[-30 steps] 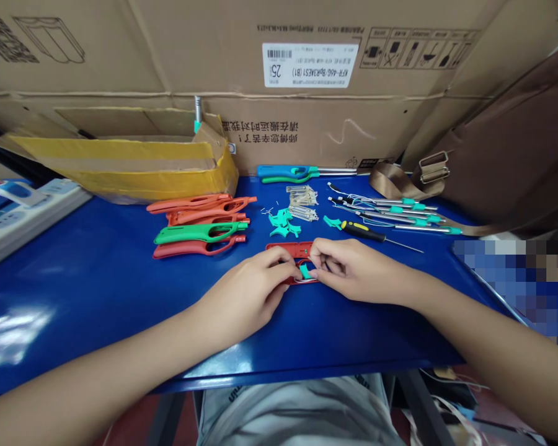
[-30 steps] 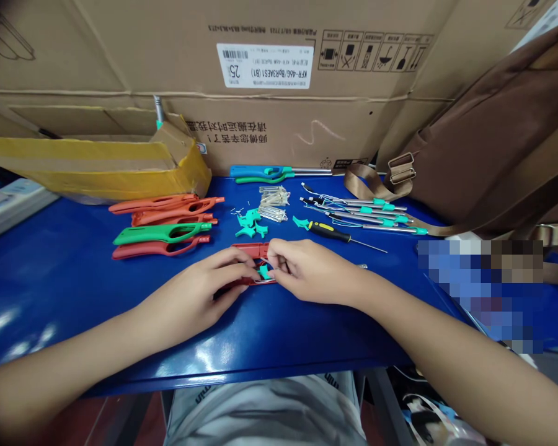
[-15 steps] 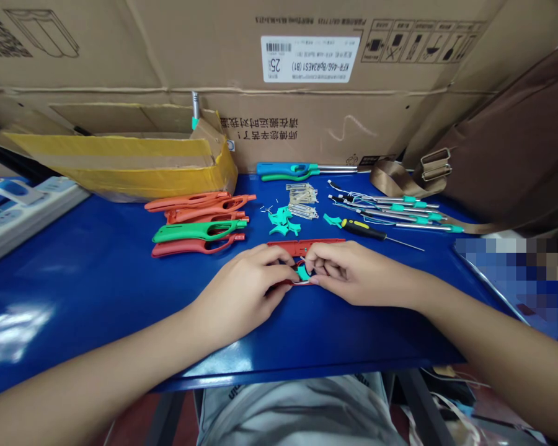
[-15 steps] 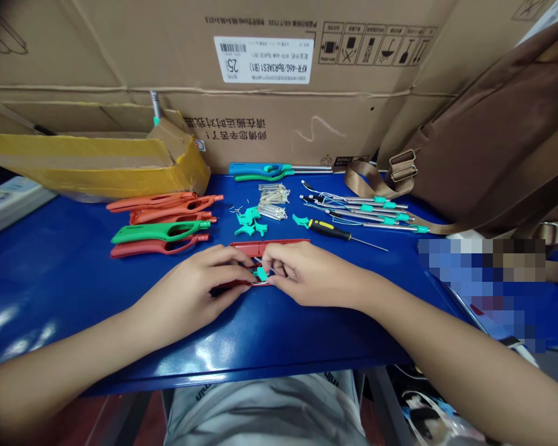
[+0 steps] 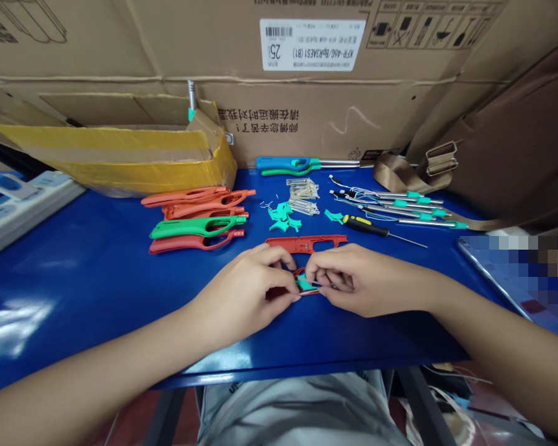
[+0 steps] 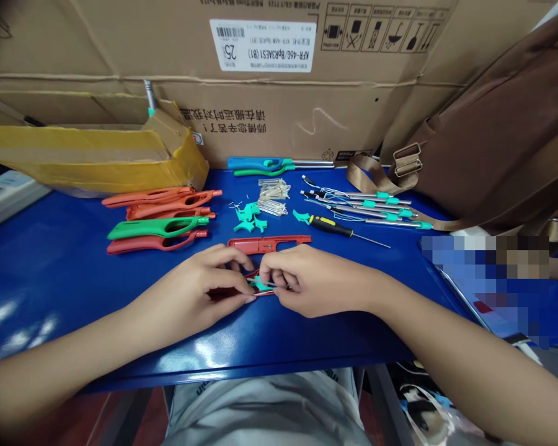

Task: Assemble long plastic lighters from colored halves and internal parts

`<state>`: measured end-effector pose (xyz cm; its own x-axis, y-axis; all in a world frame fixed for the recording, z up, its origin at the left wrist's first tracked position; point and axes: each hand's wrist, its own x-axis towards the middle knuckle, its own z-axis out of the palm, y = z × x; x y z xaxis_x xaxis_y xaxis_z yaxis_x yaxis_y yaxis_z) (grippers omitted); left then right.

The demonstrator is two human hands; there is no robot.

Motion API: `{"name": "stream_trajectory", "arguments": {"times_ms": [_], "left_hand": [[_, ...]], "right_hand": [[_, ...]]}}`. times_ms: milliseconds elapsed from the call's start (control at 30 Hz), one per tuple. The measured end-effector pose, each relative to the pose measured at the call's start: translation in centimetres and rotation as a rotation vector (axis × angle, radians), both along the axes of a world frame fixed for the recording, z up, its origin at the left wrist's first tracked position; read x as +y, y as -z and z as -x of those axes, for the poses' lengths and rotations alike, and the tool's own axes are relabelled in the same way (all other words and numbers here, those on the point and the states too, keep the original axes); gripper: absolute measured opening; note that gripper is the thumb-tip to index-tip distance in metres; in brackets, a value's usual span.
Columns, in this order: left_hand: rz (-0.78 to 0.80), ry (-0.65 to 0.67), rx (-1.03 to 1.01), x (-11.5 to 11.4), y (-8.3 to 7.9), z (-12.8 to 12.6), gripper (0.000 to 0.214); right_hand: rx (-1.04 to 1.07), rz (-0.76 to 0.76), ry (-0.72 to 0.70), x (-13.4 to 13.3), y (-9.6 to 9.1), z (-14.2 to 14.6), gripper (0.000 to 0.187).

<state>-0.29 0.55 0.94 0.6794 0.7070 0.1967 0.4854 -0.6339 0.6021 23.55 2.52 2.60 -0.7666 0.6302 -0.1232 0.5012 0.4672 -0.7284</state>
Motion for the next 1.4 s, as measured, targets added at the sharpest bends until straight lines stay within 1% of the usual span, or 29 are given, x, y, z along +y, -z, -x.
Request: {"name": "stream_trajectory", "arguments": {"times_ms": [200,500,733,867,933,1033,1167,1200,1267,1333,1400], "left_hand": [[-0.044,0.015,0.055,-0.2,-0.1,0.0,0.014],[-0.098,-0.02,0.084,-0.3,0.0,0.2,0.008],[-0.155,0.022,0.103,0.2,0.1,0.2,0.012],[-0.164,0.022,0.055,0.2,0.4,0.2,0.01],[-0.171,-0.003,-0.001,0.4,0.3,0.3,0.01],[-0.235,-0.084,-0.065,1.3,0.1,0.8,0.013],[-0.308,-0.2,-0.025,3.1,-0.2,1.6,0.015],[-0.311,-0.218,-0.011,3.4,-0.2,1.7,0.016],[-0.31,-0.21,-0.015,3.8,-0.1,1.8,0.016],[-0.301,-0.142,-0.03,3.8,-0.1,1.7,0.017],[-0.289,-0.047,-0.018,3.5,-0.2,1.6,0.018]], "right_hand": [[0.016,0.072,0.015,0.1,0.1,-0.1,0.02],[-0.001,0.027,0.005,0.4,0.2,-0.6,0.013],[-0.013,0.003,0.005,0.7,0.2,-0.9,0.011],[-0.002,0.0,0.002,0.7,-0.1,-0.7,0.009],[0.007,-0.001,0.001,0.8,-0.1,-0.7,0.013],[0.005,-0.003,-0.003,0.9,0.1,-0.8,0.022],[-0.011,-0.007,0.008,0.9,0.3,-0.9,0.023],[-0.009,-0.018,0.011,0.9,0.3,-0.8,0.024],[0.022,-0.082,0.037,1.0,0.5,-0.6,0.023],[0.08,-0.223,0.11,1.2,0.7,-0.5,0.022],[0.097,-0.411,0.178,1.6,1.0,-0.5,0.022]]}}
